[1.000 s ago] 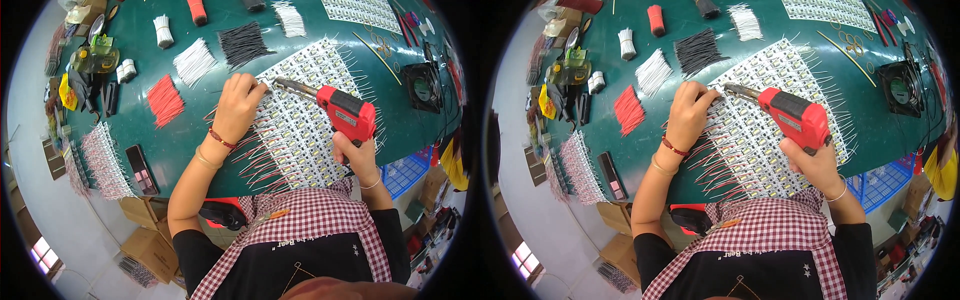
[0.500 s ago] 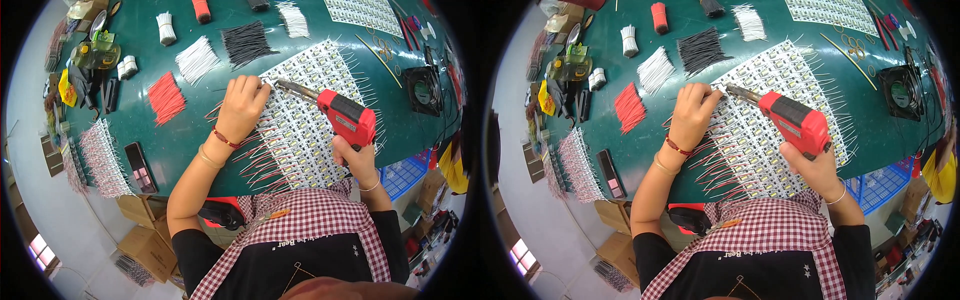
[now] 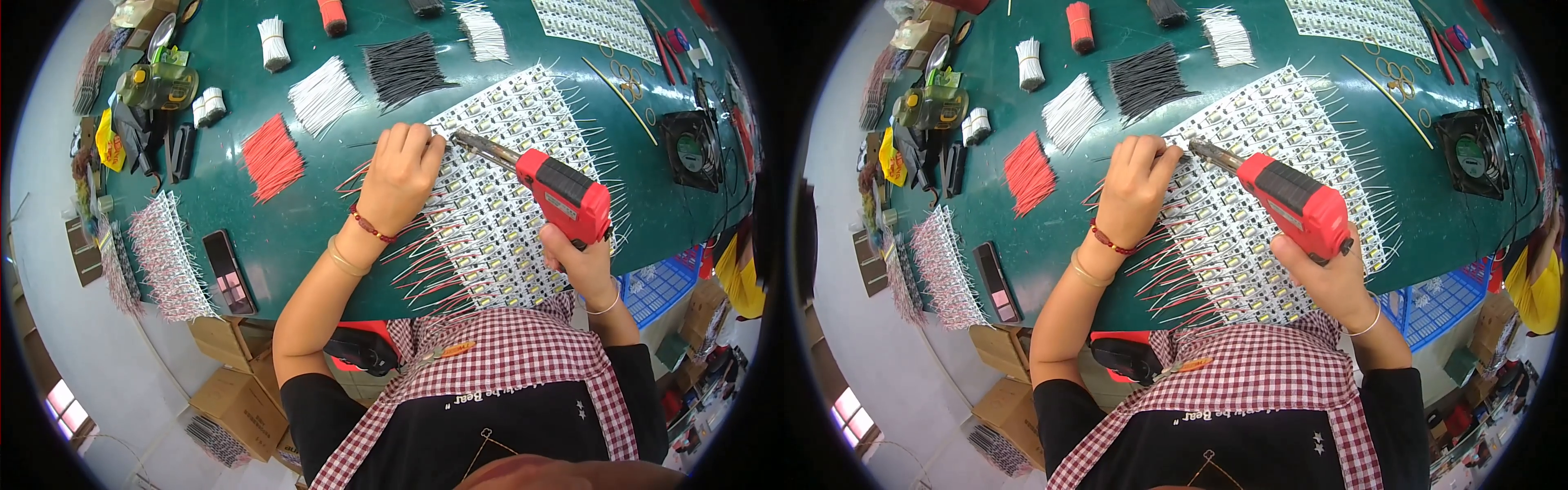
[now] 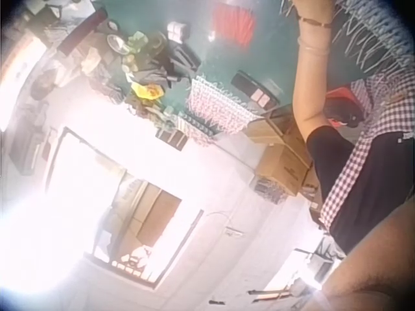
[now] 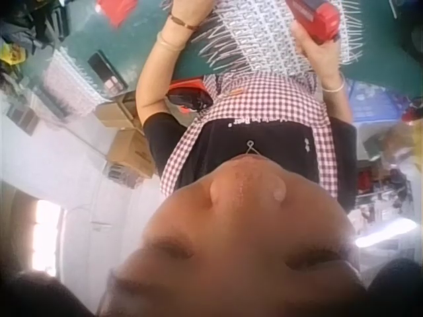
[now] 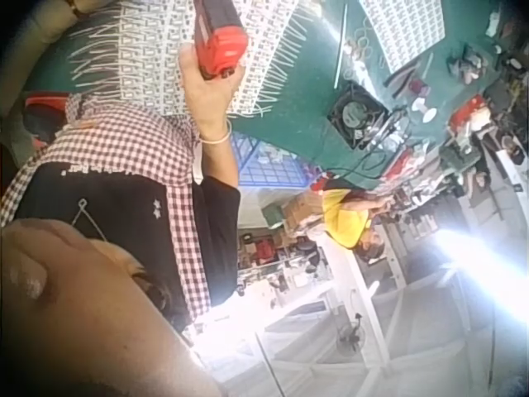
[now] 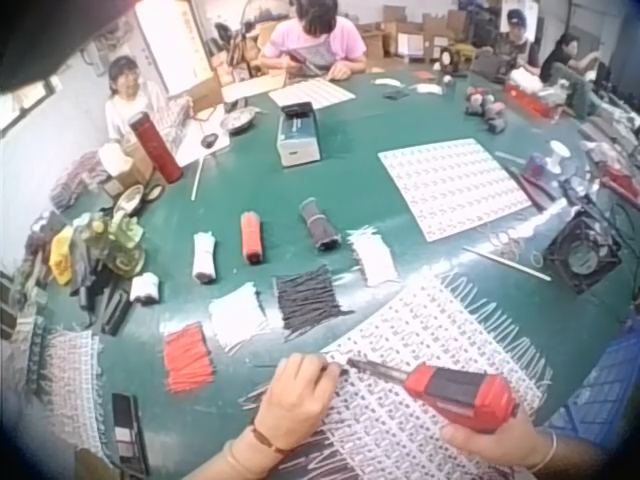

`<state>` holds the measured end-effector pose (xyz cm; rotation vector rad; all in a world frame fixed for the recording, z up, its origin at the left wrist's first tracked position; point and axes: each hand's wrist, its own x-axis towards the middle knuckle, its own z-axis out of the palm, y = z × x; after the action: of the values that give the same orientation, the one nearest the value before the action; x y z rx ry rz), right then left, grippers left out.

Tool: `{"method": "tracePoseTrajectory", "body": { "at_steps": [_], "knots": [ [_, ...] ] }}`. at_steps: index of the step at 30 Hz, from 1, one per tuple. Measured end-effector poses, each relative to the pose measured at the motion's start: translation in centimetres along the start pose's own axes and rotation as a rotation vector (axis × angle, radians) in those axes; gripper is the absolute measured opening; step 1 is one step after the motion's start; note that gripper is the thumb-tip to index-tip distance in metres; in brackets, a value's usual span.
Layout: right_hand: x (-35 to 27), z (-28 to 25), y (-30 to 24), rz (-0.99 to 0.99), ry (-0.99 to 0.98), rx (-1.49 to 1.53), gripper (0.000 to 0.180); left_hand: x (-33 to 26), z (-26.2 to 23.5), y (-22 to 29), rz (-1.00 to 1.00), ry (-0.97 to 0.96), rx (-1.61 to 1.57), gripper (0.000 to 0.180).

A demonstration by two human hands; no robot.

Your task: The person solders electrical wires onto an LED light sheet component using a soldering iron and solder wire.

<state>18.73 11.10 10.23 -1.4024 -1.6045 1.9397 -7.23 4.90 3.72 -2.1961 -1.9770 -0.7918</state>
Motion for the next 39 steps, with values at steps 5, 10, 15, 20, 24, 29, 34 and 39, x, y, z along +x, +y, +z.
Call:
{"method": "tracePoseTrajectory", "body": {
  "at_steps": [5, 10, 15, 20, 24, 29, 34, 39],
  "knots": [
    [-0.35, 0.73, -0.47, -0.052, 0.044, 0.054, 0.012, -0.04, 0.16, 0.04, 0.008, 0.005, 0.001, 0.024],
    [-0.21, 0.17, -0.02, 0.017, 0.0, 0.041, 0.029, -0.15, 0.09, 0.09, 0.004, 0.003, 0.01, 0.024],
    [-0.3, 0.78, -0.64, -0.066, 0.036, 0.017, 0.014, -0.14, 0.15, 0.16, 0.004, -0.005, 0.006, 0.024],
    [-0.43, 0.68, -0.58, -0.078, 0.048, 0.019, 0.016, -0.25, 0.12, 0.15, 0.005, -0.008, 0.021, 0.024],
    [-0.22, 0.03, -0.17, 0.048, -0.004, -0.047, 0.031, -0.26, 0.17, 0.18, 0.006, -0.007, 0.031, 0.024],
    [-0.41, 0.76, -0.59, -0.014, 0.032, 0.006, 0.013, -0.27, 0.24, 0.22, 0.001, -0.003, 0.024, 0.024],
    [-0.72, 0.49, -0.54, -0.083, 0.064, 0.028, 0.014, -0.26, 0.13, 0.27, 0.001, 0.005, 0.026, 0.023],
    [-0.8, -0.08, -0.56, -0.053, 0.013, 0.066, 0.034, -0.23, 0.2, 0.36, 0.004, 0.005, 0.032, 0.023]
  ]
}}
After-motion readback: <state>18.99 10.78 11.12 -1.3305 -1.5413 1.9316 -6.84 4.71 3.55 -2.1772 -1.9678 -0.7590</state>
